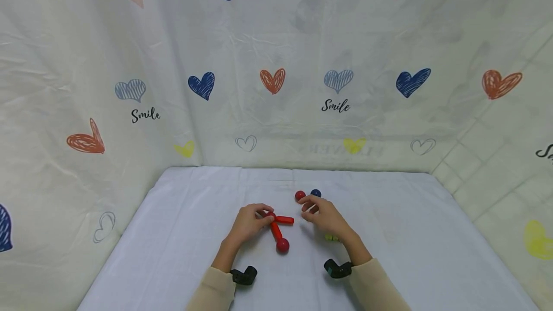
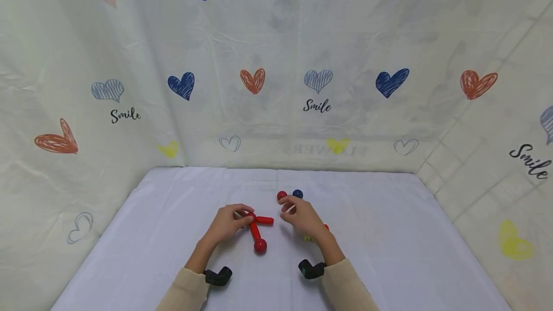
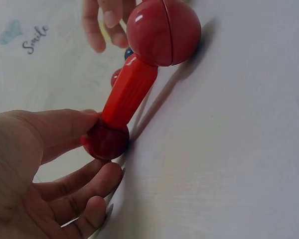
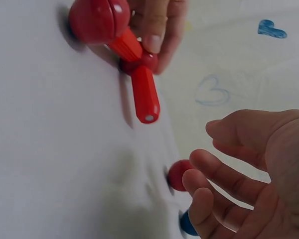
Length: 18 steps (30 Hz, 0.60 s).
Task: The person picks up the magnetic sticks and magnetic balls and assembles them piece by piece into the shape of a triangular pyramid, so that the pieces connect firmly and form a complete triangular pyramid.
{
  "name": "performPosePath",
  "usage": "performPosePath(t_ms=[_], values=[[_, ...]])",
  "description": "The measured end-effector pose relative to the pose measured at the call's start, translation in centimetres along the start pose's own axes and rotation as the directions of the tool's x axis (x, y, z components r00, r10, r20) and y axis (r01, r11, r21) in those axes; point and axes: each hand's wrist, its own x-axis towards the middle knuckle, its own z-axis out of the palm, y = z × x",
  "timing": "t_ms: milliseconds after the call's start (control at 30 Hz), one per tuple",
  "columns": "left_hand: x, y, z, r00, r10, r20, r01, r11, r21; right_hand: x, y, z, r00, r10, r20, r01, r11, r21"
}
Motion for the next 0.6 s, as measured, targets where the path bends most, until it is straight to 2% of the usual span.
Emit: performPosePath(t_ms=[333,600], values=[[0.2,-0.5,-0.5,0.999,-0.028,-0.031,0.027,0.999,-0.019,0.4,1.4,-2.3,0.998,-0.025,-0.066,0.024,1.0,-0.003],[0.4,-0.8,-0.7,0.997,-0.066,-0.029,0.065,0.997,-0.053,0.9,1.4,-3.3,0.996,-0.01,-0.084,0.011,1.0,0.016]])
